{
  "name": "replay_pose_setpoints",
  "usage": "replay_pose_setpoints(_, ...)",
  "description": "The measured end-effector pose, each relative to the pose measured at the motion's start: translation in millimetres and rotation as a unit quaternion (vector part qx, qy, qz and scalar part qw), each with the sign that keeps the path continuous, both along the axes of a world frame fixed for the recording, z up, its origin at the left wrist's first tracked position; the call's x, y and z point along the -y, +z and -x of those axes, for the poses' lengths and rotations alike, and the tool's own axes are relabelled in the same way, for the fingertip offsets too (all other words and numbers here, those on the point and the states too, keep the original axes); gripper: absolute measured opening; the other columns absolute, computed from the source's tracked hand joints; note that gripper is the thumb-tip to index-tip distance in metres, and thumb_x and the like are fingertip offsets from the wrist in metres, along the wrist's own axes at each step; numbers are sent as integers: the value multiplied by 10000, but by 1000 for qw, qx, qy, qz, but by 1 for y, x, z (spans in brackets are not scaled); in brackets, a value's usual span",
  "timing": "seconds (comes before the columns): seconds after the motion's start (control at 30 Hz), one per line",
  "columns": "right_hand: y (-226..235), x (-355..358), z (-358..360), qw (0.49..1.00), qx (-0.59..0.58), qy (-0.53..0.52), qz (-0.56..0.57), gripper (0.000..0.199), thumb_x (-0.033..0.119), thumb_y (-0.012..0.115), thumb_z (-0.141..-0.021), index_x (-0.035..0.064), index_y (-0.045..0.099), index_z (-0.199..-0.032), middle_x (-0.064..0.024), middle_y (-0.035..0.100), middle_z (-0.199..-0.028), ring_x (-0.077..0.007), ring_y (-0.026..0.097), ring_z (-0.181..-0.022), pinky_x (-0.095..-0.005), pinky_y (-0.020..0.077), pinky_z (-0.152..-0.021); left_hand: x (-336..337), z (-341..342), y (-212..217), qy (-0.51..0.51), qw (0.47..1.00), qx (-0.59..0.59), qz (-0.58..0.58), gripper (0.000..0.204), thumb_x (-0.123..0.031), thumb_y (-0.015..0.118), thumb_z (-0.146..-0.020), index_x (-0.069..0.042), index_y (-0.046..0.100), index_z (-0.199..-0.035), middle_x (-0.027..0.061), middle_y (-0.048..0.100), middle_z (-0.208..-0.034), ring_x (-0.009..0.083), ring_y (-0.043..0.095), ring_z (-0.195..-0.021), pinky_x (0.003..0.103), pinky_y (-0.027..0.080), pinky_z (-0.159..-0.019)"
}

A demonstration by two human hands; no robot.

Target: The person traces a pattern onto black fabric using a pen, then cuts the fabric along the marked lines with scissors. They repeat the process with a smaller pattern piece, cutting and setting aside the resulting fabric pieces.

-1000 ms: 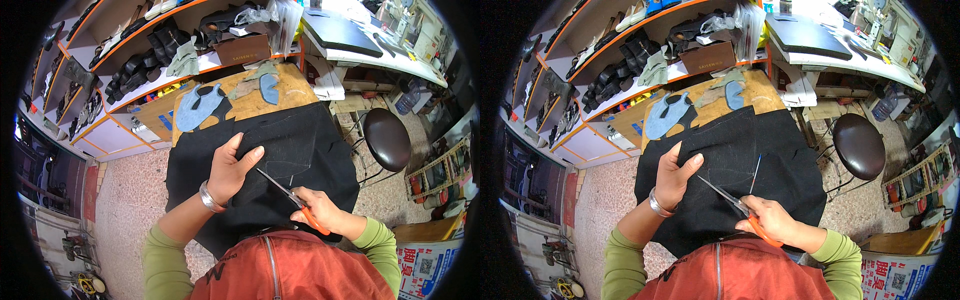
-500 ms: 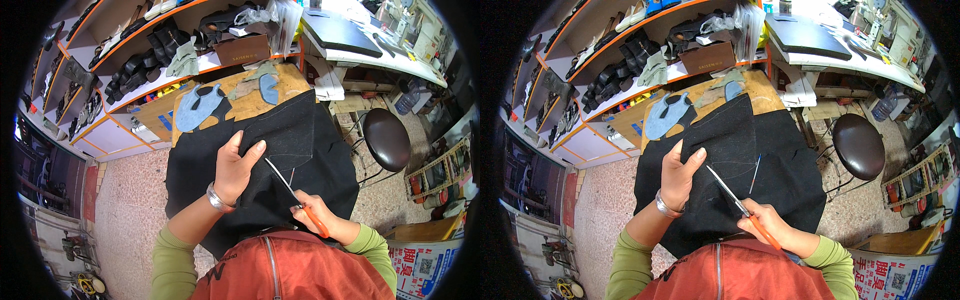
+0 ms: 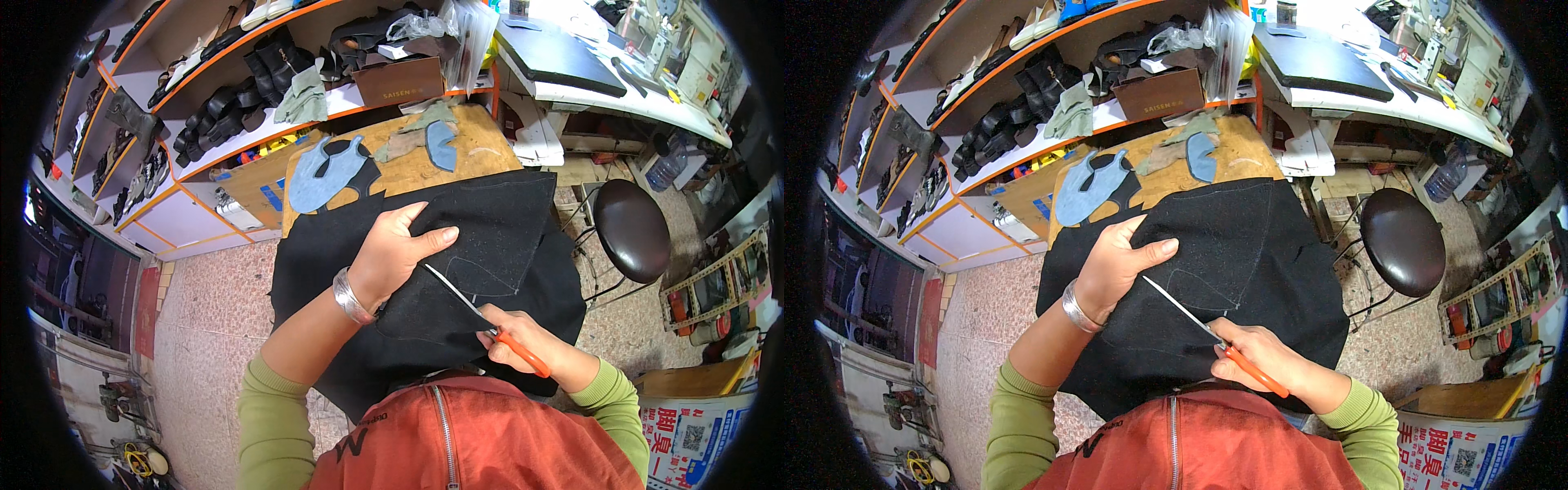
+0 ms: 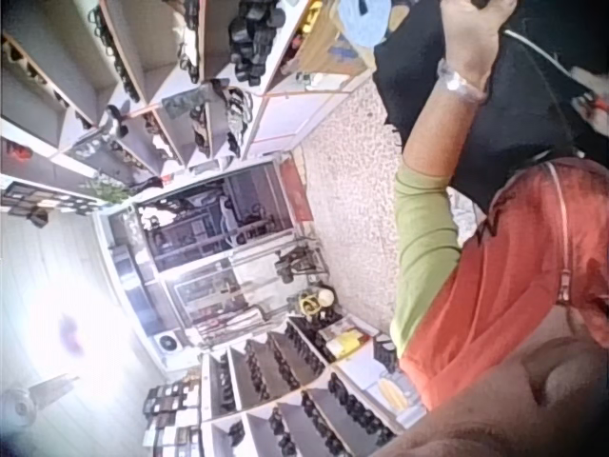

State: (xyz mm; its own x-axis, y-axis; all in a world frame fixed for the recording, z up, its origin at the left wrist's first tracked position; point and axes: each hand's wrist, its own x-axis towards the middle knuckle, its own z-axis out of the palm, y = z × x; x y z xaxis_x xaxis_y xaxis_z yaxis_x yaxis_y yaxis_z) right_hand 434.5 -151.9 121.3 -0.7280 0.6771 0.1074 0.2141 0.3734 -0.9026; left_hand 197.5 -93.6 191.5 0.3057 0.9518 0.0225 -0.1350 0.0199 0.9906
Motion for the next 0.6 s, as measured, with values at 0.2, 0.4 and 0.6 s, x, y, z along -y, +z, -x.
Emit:
replay_pose_setpoints(0.2,7,5,4,999,-32,-27,28,384,359,636,-926,4,544,-1043,-104,520,-702,-235,586,-605,-329,457,-580,-2,4,-4,20,1000,-9,9,325,-68,674,-903,74,597,-1185,65,679,-1036,98,630,-880,239,524,-796)
replay_pose_setpoints(0.4,-7,8,5,997,-34,-54,35,360,361,617,-948,15,526,-982,-83,519,-677,-207,565,-590,-311,453,-574,4,4,-6,101,983,-110,-109,319,-86,680,-904,52,610,-1183,47,678,-1020,90,612,-871,245,510,-790)
replay_pose_setpoints(0.6,-5,13,10,993,-67,-75,57,397,412,572,-975,23,505,-937,-54,490,-669,-132,504,-602,-295,438,-568,5,2,-13,177,954,-156,-186,284,-180,726,-885,77,612,-933,62,633,-714,58,492,-684,255,465,-642)
